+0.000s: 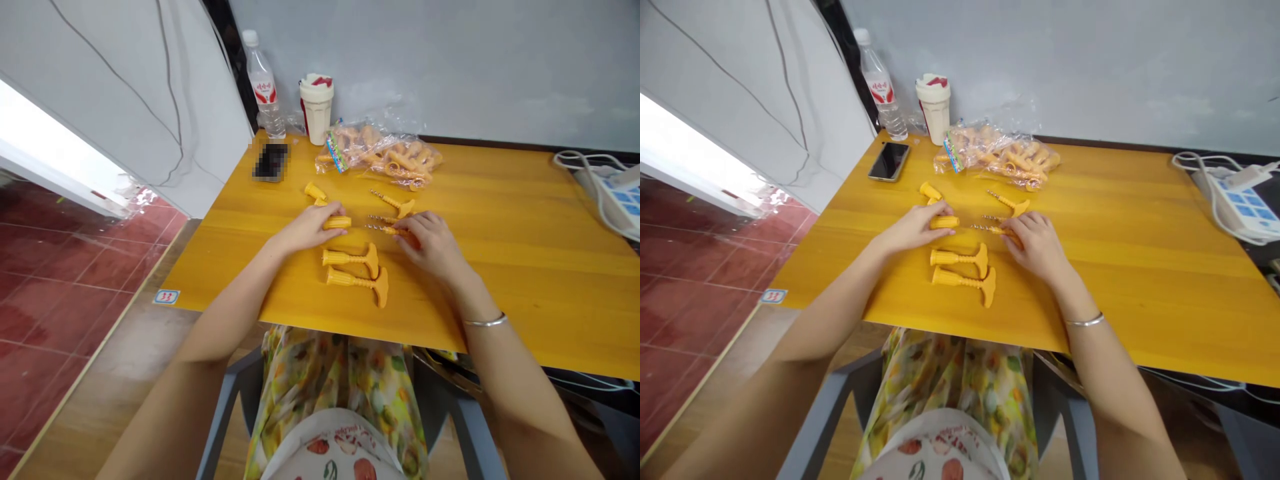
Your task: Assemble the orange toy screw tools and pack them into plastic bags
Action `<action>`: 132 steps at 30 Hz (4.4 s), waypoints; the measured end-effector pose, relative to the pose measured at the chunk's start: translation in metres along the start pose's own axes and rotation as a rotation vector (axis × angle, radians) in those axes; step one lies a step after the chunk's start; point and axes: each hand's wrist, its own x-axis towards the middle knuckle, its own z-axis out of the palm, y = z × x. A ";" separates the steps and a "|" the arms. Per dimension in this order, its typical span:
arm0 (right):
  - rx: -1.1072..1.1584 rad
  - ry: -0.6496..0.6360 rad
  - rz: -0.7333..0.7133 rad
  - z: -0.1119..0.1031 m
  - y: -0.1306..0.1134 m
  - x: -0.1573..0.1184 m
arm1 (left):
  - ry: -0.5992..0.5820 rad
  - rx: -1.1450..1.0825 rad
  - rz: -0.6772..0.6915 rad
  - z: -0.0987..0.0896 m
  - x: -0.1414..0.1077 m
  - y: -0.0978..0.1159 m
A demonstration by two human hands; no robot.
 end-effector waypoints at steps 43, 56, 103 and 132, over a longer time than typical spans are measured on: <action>0.355 0.014 0.274 0.015 -0.017 0.003 | 0.166 -0.178 0.125 0.029 0.006 0.005; 0.894 -0.207 0.614 0.013 -0.037 0.012 | 0.175 -0.052 0.217 0.027 0.003 0.013; 0.006 -0.200 0.618 0.018 0.029 0.000 | -0.238 -0.079 0.091 0.021 0.007 -0.015; -0.043 0.055 0.415 0.018 -0.008 0.002 | 0.187 -0.024 0.064 0.013 0.010 -0.013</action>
